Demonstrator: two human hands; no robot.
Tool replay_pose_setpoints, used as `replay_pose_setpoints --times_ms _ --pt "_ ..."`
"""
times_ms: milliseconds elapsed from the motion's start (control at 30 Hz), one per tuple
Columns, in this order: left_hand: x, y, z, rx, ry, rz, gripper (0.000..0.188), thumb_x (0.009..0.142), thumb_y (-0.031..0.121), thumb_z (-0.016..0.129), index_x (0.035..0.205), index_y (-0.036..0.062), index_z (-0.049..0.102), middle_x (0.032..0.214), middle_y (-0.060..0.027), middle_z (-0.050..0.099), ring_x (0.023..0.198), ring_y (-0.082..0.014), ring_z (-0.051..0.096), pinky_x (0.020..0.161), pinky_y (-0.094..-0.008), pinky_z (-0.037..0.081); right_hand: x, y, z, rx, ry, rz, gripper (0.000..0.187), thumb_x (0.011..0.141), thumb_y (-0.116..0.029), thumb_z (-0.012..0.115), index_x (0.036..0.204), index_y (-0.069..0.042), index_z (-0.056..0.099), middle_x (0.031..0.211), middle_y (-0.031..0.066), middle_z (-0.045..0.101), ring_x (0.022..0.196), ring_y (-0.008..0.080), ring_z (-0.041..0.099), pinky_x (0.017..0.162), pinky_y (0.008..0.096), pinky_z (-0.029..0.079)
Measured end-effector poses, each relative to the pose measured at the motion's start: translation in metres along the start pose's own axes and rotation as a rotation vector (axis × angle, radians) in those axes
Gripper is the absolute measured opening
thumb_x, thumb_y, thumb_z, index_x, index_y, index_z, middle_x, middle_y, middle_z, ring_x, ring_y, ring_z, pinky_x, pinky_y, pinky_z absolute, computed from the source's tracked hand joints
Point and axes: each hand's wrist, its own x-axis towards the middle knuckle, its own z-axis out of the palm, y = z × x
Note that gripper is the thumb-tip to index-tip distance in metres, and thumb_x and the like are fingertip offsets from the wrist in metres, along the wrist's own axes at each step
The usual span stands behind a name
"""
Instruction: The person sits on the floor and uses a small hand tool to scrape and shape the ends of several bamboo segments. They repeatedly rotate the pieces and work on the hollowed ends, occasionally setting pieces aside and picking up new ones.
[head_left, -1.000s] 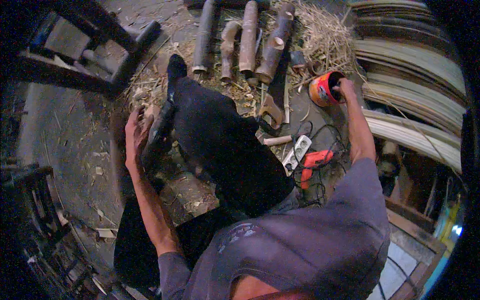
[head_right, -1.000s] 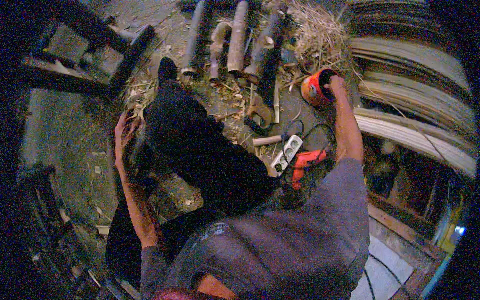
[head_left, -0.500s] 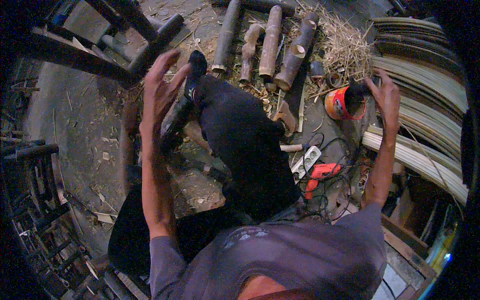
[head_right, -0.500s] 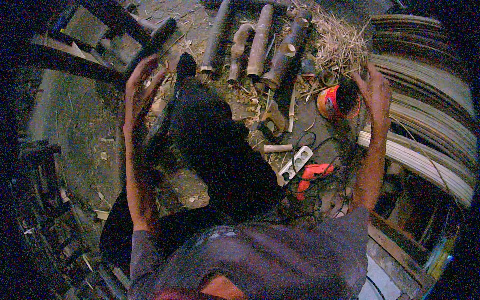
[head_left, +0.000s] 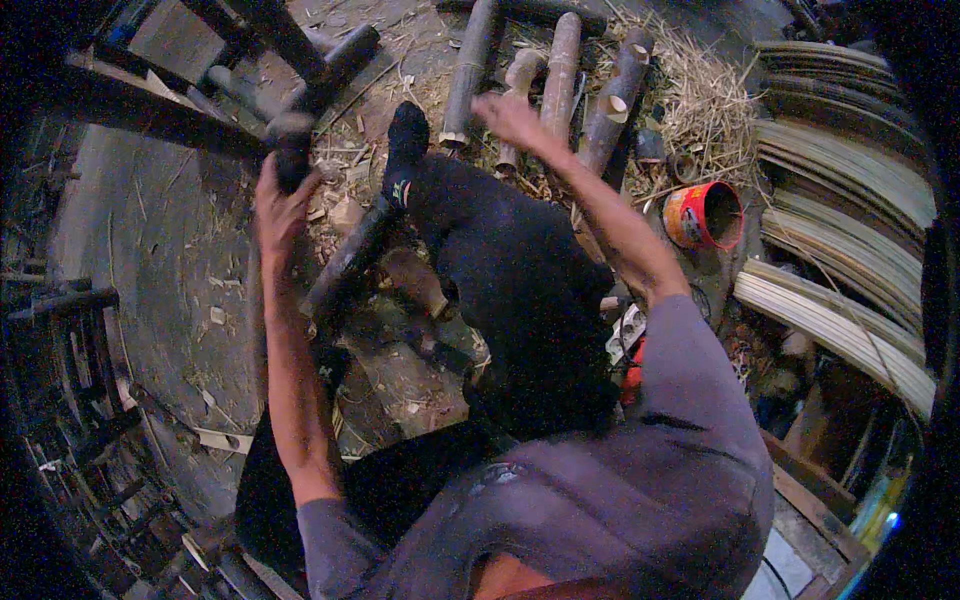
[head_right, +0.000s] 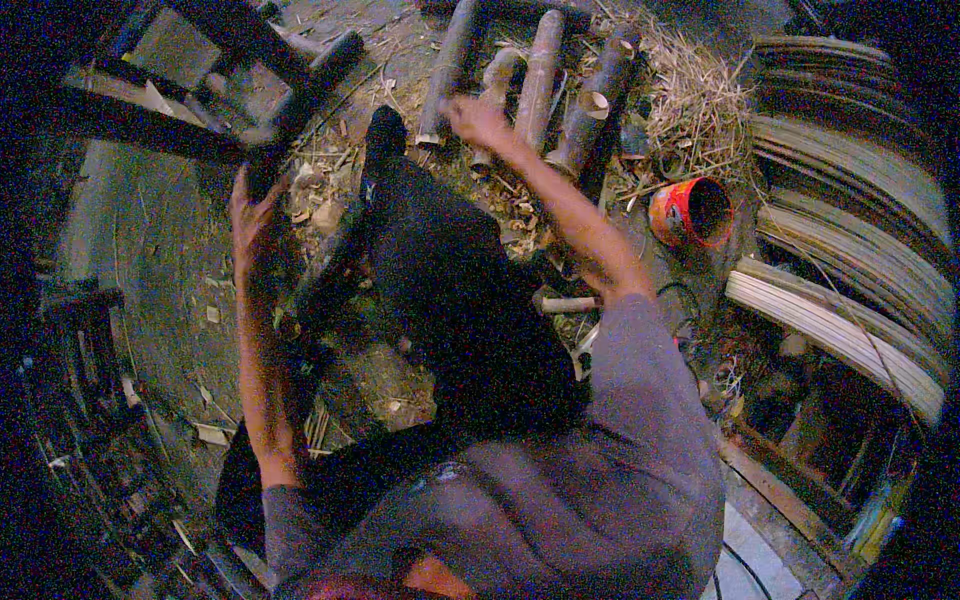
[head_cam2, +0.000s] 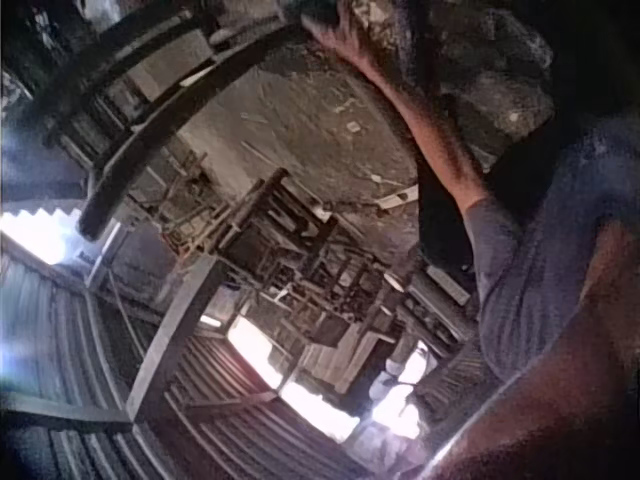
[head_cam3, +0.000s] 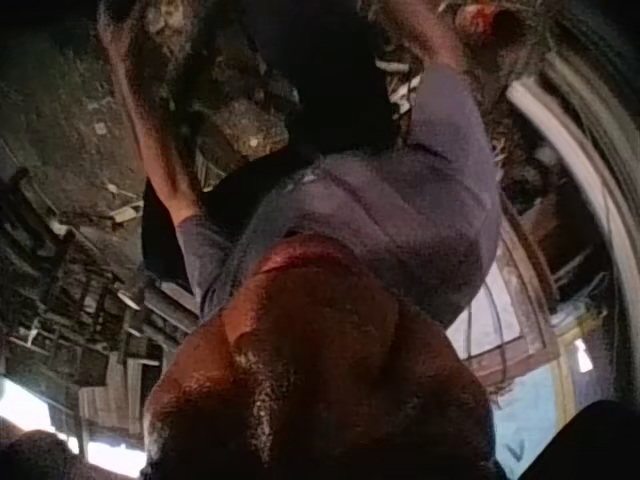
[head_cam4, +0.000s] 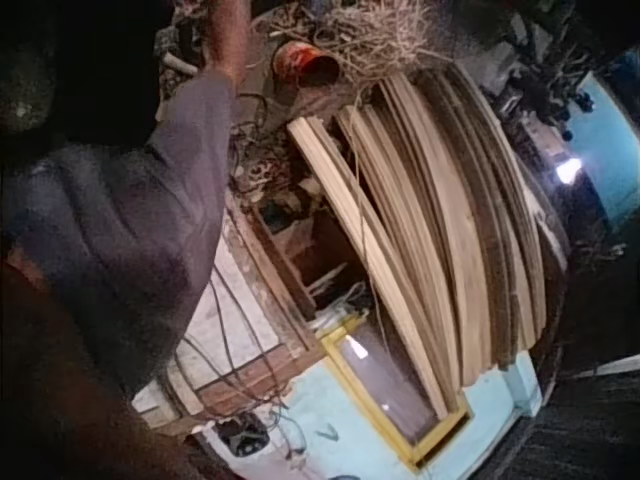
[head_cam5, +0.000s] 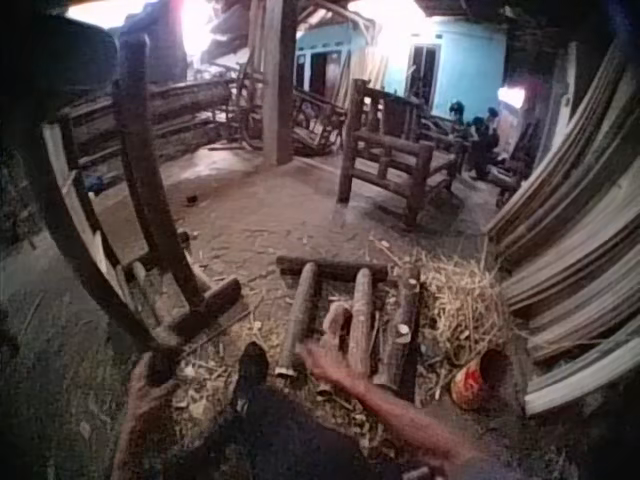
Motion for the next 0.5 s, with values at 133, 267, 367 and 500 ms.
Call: replay_pose_setpoints --times_ms 133,267,367,500 --pt "-0.041 -0.044 -0.047 -0.256 0.286 -0.546 0.044 0.077 0.033 0.070 0.104 0.0009 0.055 0.087 -0.0059 0.059 0.077 -0.0170 0.055 0.070 -0.0313 0.044 -0.020 0.035 0.089 -0.352 -0.120 0.211 0.041 0.089 -0.049 0.045 0.114 -0.016 0.052 0.098 0.0245 0.056 0.097 0.0495 0.050 0.077 0.0566 0.045" --pt "-0.064 -0.045 -0.067 -0.395 0.436 -0.690 0.037 0.078 0.033 0.069 0.097 0.0032 0.057 0.083 -0.0037 0.056 0.072 -0.0160 0.052 0.062 -0.0328 0.043 -0.021 0.050 0.101 -0.389 -0.096 0.330 0.034 0.088 -0.037 0.051 0.118 -0.021 0.048 0.109 0.0259 0.045 0.095 0.0525 0.048 0.076 0.0582 0.044" --pt "-0.046 -0.055 -0.047 -0.469 0.442 -0.738 0.038 0.079 0.031 0.069 0.101 0.0030 0.056 0.086 -0.0042 0.057 0.073 -0.0170 0.053 0.063 -0.0339 0.044 -0.011 0.122 0.122 -0.382 -0.057 0.456 0.045 0.084 -0.024 0.054 0.128 -0.024 0.041 0.112 0.0283 0.044 0.093 0.0542 0.048 0.076 0.0592 0.043" --pt "-0.067 -0.059 -0.044 -0.559 0.489 -0.664 0.045 0.079 0.030 0.070 0.110 0.0018 0.053 0.095 -0.0058 0.058 0.080 -0.0186 0.056 0.070 -0.0345 0.048 -0.026 0.052 0.113 -0.110 -0.055 0.380 0.072 0.076 -0.027 0.061 0.140 -0.023 0.027 0.109 0.0175 0.057 0.091 0.0450 0.054 0.073 0.0510 0.045"
